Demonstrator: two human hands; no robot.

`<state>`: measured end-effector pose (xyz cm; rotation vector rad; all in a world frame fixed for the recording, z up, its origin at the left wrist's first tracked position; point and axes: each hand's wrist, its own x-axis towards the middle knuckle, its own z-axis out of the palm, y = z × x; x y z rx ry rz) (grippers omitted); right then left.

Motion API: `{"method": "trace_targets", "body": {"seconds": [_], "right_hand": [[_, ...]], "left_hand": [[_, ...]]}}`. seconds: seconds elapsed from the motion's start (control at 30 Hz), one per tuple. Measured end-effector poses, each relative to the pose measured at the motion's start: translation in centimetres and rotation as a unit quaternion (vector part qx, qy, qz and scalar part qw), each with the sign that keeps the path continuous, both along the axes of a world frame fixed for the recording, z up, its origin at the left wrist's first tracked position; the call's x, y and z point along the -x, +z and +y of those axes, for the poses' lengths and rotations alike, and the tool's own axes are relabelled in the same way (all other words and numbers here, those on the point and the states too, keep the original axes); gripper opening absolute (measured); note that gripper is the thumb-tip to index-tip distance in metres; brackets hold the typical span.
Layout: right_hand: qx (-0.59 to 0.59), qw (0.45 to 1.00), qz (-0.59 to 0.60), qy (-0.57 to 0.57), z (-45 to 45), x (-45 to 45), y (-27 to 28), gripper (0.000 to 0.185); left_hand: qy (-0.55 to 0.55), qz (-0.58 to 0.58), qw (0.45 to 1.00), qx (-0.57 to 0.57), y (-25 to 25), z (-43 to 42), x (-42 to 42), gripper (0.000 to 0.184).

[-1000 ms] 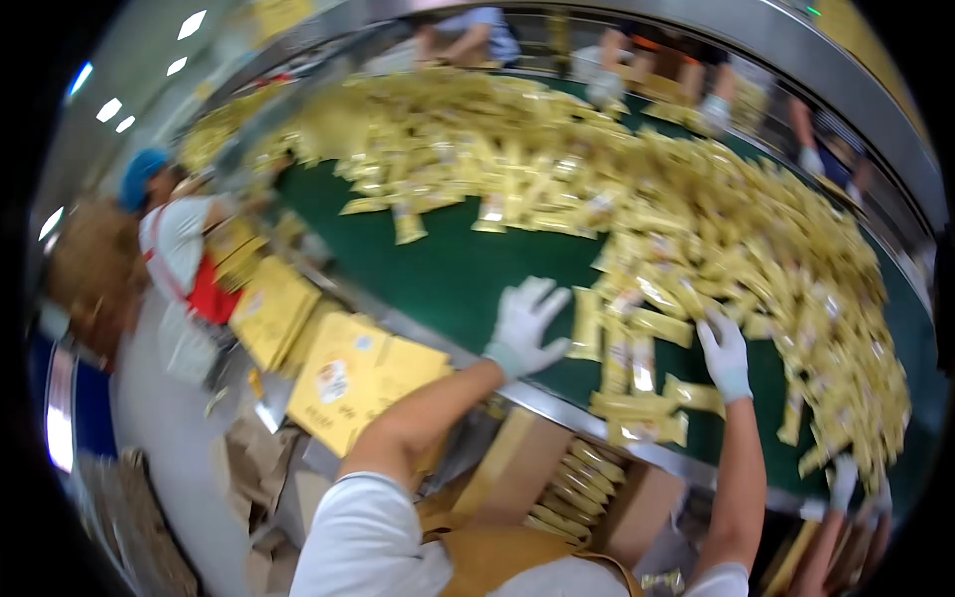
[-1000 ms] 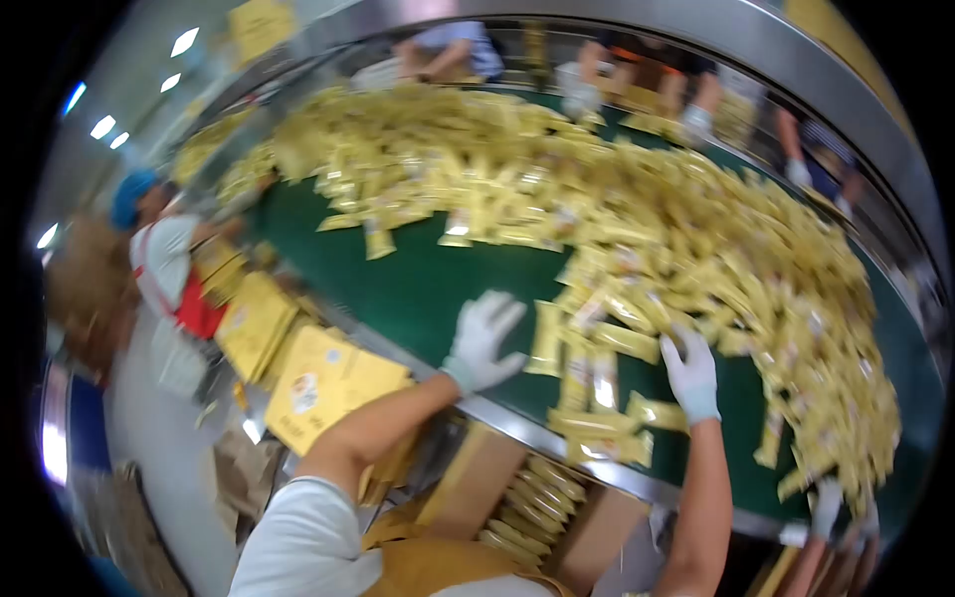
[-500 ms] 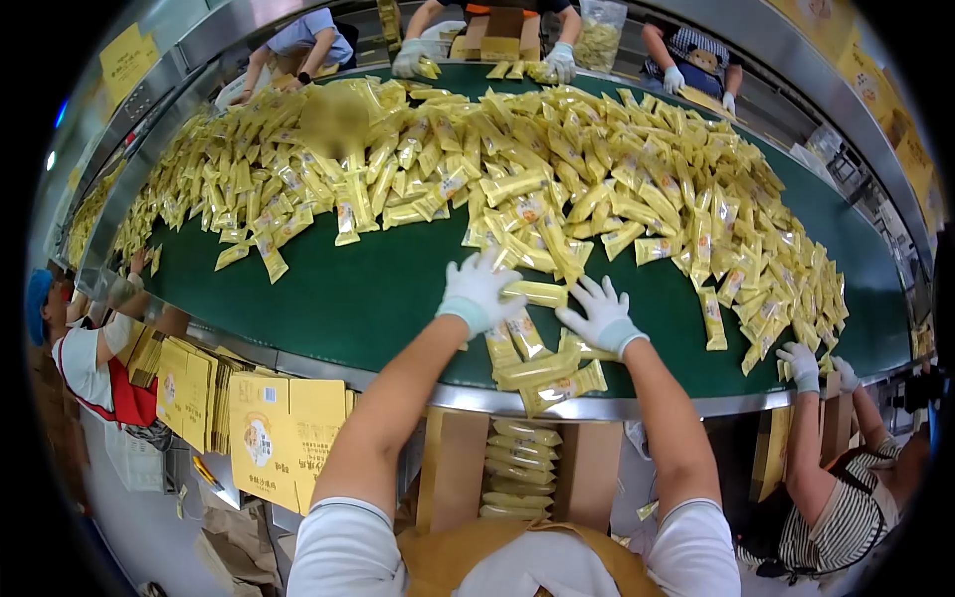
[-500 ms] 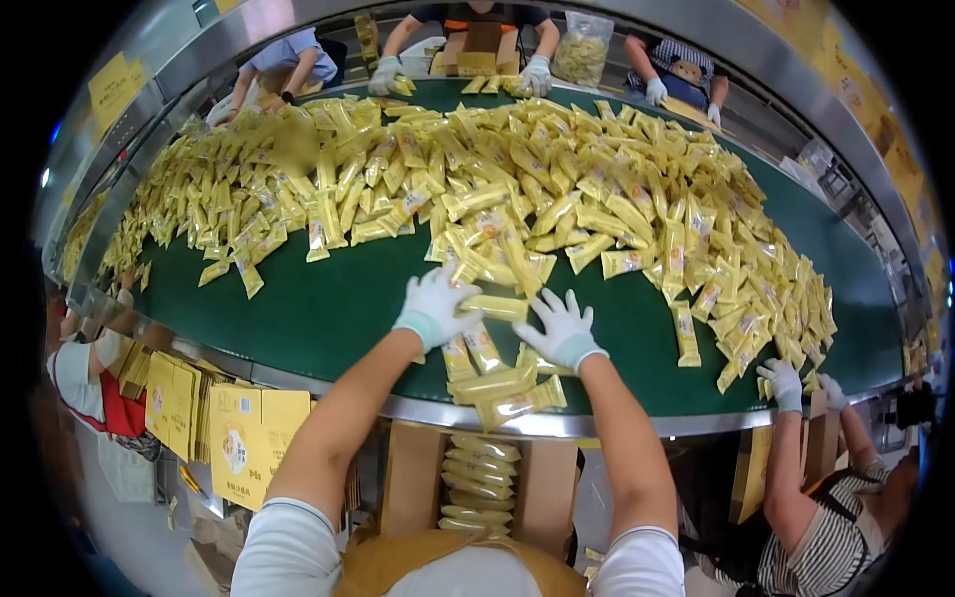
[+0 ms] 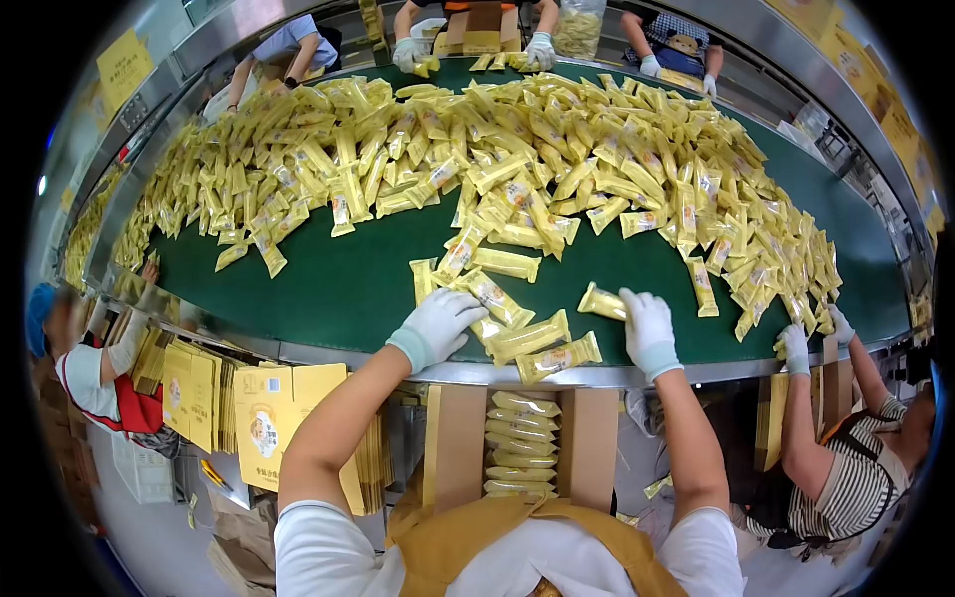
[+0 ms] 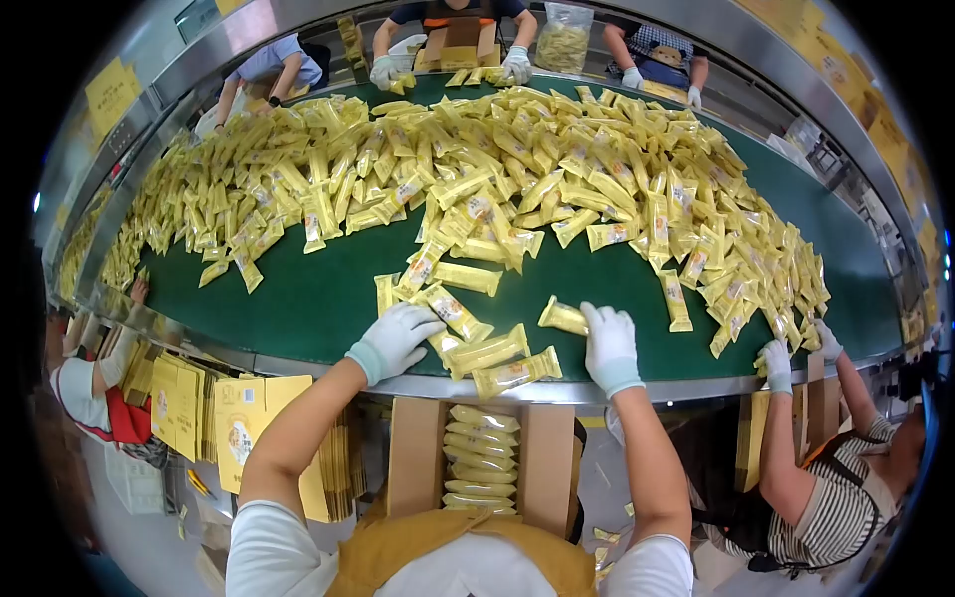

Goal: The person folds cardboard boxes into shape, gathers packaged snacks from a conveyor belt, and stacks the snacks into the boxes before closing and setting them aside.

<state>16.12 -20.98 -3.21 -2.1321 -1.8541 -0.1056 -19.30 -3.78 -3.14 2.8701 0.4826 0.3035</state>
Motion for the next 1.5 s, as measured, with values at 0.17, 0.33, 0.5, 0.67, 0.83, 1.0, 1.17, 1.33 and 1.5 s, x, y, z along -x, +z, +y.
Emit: {"method": "trace_targets", "body": {"seconds": [0.17, 0.33, 0.5, 0.67, 0.83, 1.0, 1.17, 1.33, 1.5], "right_hand": [[0.013, 0.961, 0.198, 0.195, -0.1, 0.5, 4.2, 0.044], [0.136, 0.946, 0.092, 0.278, 0.7, 5.1, 2.0, 0.033], [0.244, 0.934, 0.005, 0.262, 1.8, 5.0, 5.3, 0.032], [0.155, 0.946, 0.083, 0.271, 4.7, 6.4, 8.2, 0.029], [0.119, 0.954, 0.02, 0.276, 6.9, 9.6, 1.2, 0.017], [0.155, 0.965, 0.018, 0.21, 6.0, 7.2, 1.5, 0.019], [0.131, 0.988, -0.037, 0.075, 5.6, 3.3, 0.3, 0.025], [-0.04, 0.99, -0.125, 0.058, 3.0, 3.9, -1.5, 0.035], [-0.005, 0.991, -0.053, 0.125, -0.2, 5.0, 0.8, 0.094]], "left_hand": [[-0.015, 0.092, 0.993, -0.073, 0.3, 0.2, -0.4, 0.046], [0.018, 0.198, 0.98, -0.015, 2.2, 1.2, -1.4, 0.039], [0.115, 0.284, 0.952, -0.007, 7.6, 2.2, -2.5, 0.04], [0.024, 0.17, 0.984, -0.043, 4.3, 2.4, -6.1, 0.037], [-0.013, 0.085, 0.994, -0.06, 0.0, 3.1, -6.4, 0.04], [0.273, 0.092, 0.954, 0.083, 5.6, 0.4, -2.1, 0.041], [0.511, 0.089, 0.849, 0.104, 3.9, 3.6, 1.1, 0.05], [0.516, 0.189, 0.829, 0.106, 2.9, 3.5, -0.5, 0.038], [0.471, 0.161, 0.864, -0.076, 1.3, 3.0, 0.5, 0.028]]}}
